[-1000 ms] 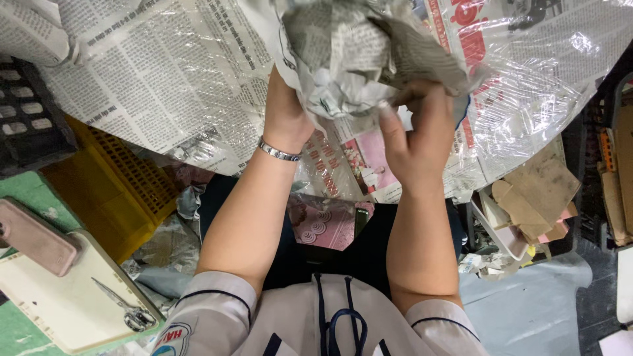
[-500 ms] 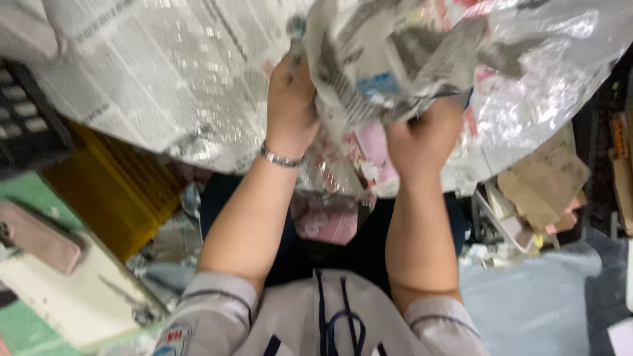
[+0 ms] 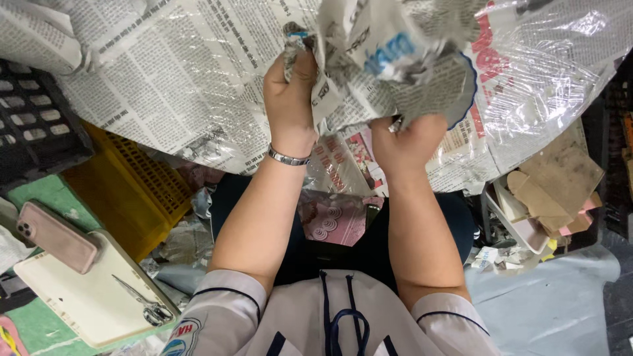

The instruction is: The person wraps small ceramic items, including a cup and a bowl, in newspaper. They fold the paper around each item and place the wrapped objects on the table.

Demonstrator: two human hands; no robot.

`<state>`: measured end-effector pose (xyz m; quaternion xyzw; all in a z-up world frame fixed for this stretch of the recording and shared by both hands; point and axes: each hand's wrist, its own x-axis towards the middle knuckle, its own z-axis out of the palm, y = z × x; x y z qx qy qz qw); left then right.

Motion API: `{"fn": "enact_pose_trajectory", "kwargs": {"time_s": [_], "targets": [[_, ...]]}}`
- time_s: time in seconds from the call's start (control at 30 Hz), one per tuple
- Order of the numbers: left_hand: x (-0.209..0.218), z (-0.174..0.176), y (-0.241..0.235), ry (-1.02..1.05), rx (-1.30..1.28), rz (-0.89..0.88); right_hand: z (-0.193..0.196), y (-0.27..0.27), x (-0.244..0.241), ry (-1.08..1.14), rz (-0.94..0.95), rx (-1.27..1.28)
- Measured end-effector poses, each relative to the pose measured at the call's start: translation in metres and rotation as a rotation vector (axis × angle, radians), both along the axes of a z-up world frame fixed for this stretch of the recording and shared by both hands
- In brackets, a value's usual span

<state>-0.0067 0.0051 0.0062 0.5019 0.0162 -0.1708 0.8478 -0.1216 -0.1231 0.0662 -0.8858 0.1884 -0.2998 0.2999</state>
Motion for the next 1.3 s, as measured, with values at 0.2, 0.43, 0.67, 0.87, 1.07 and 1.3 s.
{"fn": "enact_pose_trajectory", "kwargs": {"time_s": [0.2, 0.43, 0.67, 0.87, 1.07, 1.3], "targets": [[0.011, 0.013, 0.003, -0.130, 0.151, 0.025, -0.002, 0.017, 0.003, 0.008, 0.008, 0.206], [0.018, 0.047, 0.013, -0.489, 0.462, 0.104, 0.004, 0.040, 0.020, 0.025, -0.145, 0.753], [0.032, 0.047, 0.014, -0.508, 0.644, 0.135, -0.005, 0.040, 0.028, 0.289, -0.166, 0.964], [0.040, 0.035, 0.022, -0.273, 0.458, 0.233, -0.013, 0.037, 0.033, 0.390, -0.114, 0.942], [0.051, 0.022, 0.036, 0.024, -0.174, 0.317, -0.010, 0.036, 0.037, 0.493, -0.024, 0.609], [0.048, 0.007, 0.044, 0.063, -0.306, 0.348, 0.008, 0.030, 0.043, 0.673, 0.032, 0.222]]}}
